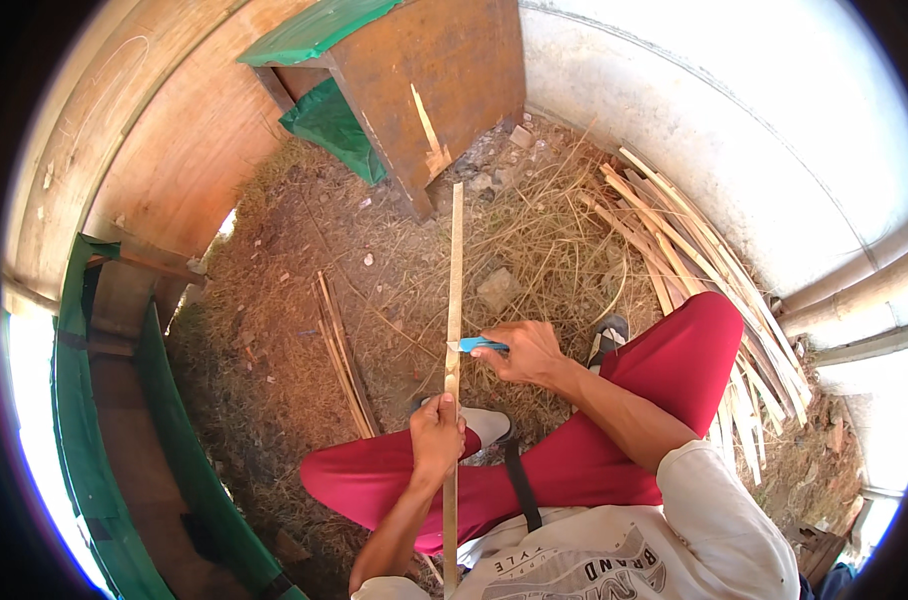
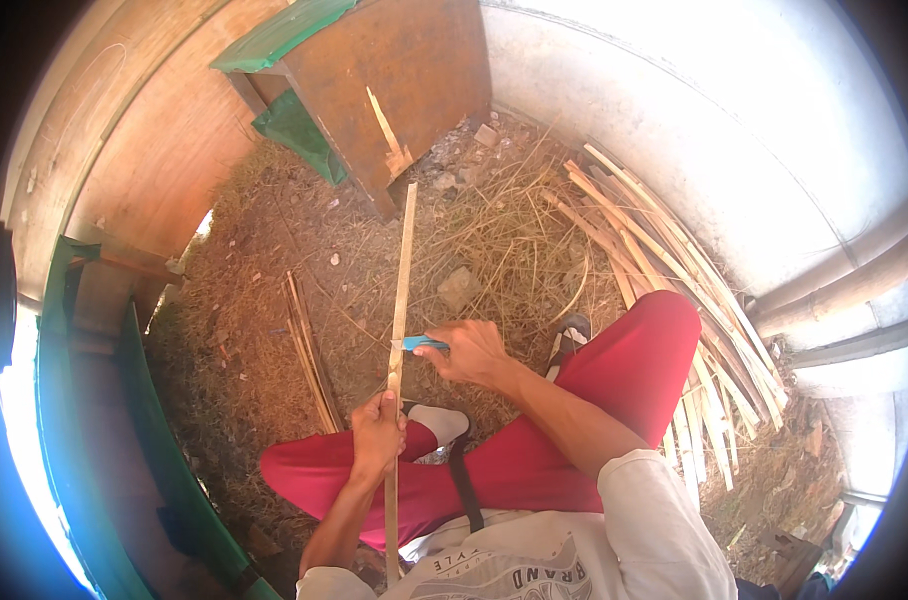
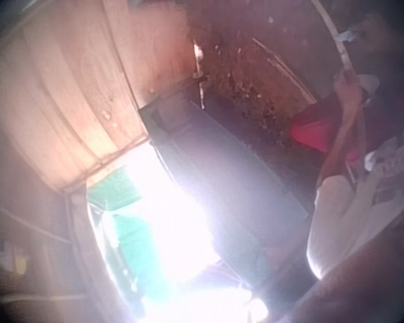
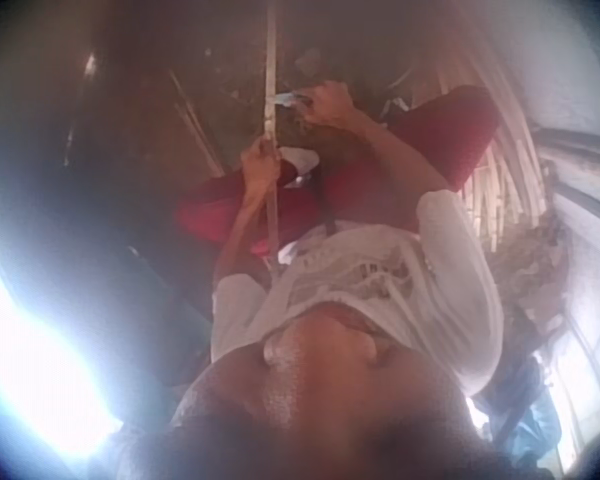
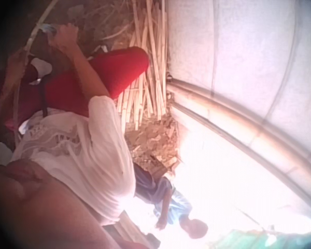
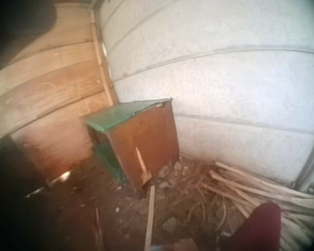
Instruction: The person sits on the ground and uses a knife to shave thin strips from a long bamboo stick. They repeatedly scrape the surface to thin the stick and remove the outer layer.
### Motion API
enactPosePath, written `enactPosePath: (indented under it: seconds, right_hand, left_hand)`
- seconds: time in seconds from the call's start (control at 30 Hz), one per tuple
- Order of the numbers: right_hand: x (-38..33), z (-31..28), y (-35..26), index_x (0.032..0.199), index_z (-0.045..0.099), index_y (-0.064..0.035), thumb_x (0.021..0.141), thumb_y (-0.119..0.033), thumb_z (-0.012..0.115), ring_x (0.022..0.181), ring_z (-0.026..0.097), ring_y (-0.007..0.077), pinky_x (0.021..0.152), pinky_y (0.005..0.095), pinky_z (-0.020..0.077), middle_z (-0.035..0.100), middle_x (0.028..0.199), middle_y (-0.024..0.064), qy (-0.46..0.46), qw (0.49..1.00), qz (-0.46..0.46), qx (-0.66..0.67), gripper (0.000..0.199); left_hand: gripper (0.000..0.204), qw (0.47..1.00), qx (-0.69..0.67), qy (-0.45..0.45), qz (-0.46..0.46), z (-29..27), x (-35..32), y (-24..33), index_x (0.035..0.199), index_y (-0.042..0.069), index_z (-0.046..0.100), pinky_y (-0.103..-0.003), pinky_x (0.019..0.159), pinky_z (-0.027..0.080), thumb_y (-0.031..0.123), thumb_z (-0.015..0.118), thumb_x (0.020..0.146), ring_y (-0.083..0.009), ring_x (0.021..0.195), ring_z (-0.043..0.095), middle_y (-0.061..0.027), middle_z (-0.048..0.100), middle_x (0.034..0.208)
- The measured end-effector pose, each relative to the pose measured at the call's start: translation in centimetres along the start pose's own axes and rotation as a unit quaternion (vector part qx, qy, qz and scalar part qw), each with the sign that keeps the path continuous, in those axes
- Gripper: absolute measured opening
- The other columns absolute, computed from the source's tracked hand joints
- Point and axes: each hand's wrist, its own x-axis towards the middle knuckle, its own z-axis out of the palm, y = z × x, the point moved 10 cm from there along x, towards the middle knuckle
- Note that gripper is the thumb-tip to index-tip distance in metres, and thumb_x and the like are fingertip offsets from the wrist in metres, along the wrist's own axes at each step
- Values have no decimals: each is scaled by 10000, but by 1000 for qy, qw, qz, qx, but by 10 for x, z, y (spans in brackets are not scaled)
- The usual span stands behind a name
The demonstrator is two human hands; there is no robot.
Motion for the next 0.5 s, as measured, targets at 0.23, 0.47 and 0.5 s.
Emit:
enactPosePath:
  seconds: [0.23,0.47,0.5]
  right_hand:
    - [-1,0,1,1008,770,-76,865,-451,713,696,711,303,558,397,547,748,886,119,4,1000,-2,0,406]
    - [1,-4,1,994,771,-76,863,-436,715,688,705,310,563,403,551,742,871,119,26,1000,-5,6,388]
    - [1,-4,2,1005,772,-80,865,-431,714,689,707,305,565,404,552,742,874,123,24,1000,-3,5,382]
  left_hand:
    - [320,1000,-8,1,-1,-1,-2,0,876,55,529,-247,326,307,297,462,1074,-77,388,385,5,469,583]
    - [333,1000,-9,-7,-11,0,0,4,876,54,532,-244,329,305,311,457,1075,-77,390,390,9,470,580]
    - [335,1000,-10,-8,-8,1,0,4,872,53,533,-244,330,306,310,458,1074,-78,390,393,8,469,575]
